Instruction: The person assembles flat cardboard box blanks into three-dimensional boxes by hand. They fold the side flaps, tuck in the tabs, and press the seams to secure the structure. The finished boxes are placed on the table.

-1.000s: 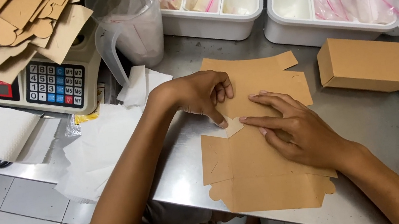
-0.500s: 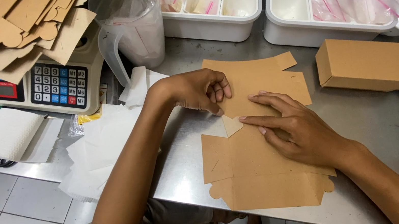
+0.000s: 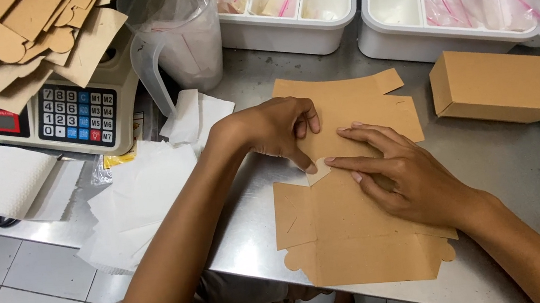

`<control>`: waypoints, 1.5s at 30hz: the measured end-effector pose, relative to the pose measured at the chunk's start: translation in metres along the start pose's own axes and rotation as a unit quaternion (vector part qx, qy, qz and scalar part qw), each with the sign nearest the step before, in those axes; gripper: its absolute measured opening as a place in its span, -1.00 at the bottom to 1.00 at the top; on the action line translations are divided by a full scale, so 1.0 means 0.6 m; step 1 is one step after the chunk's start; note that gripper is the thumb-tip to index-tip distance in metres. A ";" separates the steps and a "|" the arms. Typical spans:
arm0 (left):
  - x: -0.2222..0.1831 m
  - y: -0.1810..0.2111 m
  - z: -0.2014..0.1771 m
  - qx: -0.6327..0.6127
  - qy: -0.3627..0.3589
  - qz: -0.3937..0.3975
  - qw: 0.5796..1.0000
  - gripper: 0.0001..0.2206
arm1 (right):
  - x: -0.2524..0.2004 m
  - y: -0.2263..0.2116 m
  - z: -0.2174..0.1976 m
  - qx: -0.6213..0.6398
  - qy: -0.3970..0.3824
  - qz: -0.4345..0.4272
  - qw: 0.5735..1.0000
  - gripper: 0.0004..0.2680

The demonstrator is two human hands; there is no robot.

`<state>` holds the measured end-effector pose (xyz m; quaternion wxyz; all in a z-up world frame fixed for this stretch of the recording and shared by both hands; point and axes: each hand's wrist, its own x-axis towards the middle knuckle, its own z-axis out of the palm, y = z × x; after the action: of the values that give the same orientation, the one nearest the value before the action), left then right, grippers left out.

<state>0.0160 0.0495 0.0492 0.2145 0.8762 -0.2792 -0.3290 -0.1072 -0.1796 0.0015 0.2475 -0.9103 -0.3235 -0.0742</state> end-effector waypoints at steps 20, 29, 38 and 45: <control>0.023 -0.044 -0.005 -0.098 -0.034 0.072 0.992 -0.64 | 0.002 -0.002 0.001 -0.005 0.016 -0.013 1.000 -0.69; 0.027 -0.042 -0.002 -0.099 -0.029 0.064 0.993 -0.60 | 0.000 -0.004 -0.003 0.002 -0.005 -0.003 1.000 -0.69; 0.022 -0.034 -0.005 -0.074 -0.031 0.073 0.994 -0.55 | 0.002 -0.004 -0.003 0.004 0.001 0.009 1.000 -0.69; 0.011 -0.013 0.000 -0.008 -0.015 0.035 0.999 -0.42 | 0.003 -0.004 -0.004 -0.001 -0.007 0.005 1.000 -0.70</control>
<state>0.0230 0.0513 0.0419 0.2286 0.8592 -0.3107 -0.3362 -0.1073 -0.1783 0.0047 0.2445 -0.9128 -0.3203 -0.0674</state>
